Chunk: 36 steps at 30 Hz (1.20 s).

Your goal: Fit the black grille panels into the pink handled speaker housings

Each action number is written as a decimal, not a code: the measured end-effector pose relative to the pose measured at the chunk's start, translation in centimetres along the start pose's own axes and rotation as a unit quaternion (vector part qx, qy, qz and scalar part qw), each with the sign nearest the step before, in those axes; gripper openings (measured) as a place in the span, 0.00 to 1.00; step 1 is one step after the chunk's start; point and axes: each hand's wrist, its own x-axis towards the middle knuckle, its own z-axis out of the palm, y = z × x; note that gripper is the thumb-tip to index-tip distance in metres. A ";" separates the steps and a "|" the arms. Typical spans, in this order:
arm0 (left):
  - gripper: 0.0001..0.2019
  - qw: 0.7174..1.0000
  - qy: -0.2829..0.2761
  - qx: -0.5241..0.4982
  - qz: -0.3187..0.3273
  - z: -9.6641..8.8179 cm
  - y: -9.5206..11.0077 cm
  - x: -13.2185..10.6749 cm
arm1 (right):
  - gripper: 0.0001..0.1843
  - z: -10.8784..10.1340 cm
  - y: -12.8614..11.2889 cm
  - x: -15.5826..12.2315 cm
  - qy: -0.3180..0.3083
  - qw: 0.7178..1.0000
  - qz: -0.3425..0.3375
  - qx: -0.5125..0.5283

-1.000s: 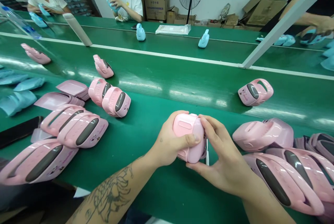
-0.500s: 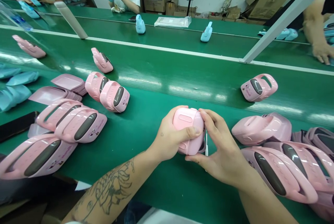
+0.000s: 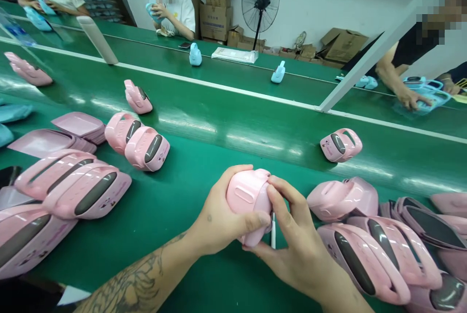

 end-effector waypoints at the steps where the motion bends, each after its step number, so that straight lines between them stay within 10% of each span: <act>1: 0.44 1.000 0.002 0.000 -0.004 0.0 0.0 0.0 | 0.56 0.0 -0.1 0.0 0.004 1.000 -0.006 -0.004; 19: 0.35 0.995 -0.016 0.028 0.089 0.3 -0.8 -0.5 | 0.55 -0.3 -0.6 -0.5 0.010 0.999 -0.042 -0.023; 28: 0.34 0.993 0.073 -0.085 -0.038 -0.3 -1.3 1.7 | 0.67 0.1 2.0 1.1 -0.133 0.980 0.091 0.120; 36: 0.31 0.985 0.080 -0.146 -0.039 0.3 -1.2 1.5 | 0.62 0.0 1.4 1.8 -0.118 0.983 0.084 0.115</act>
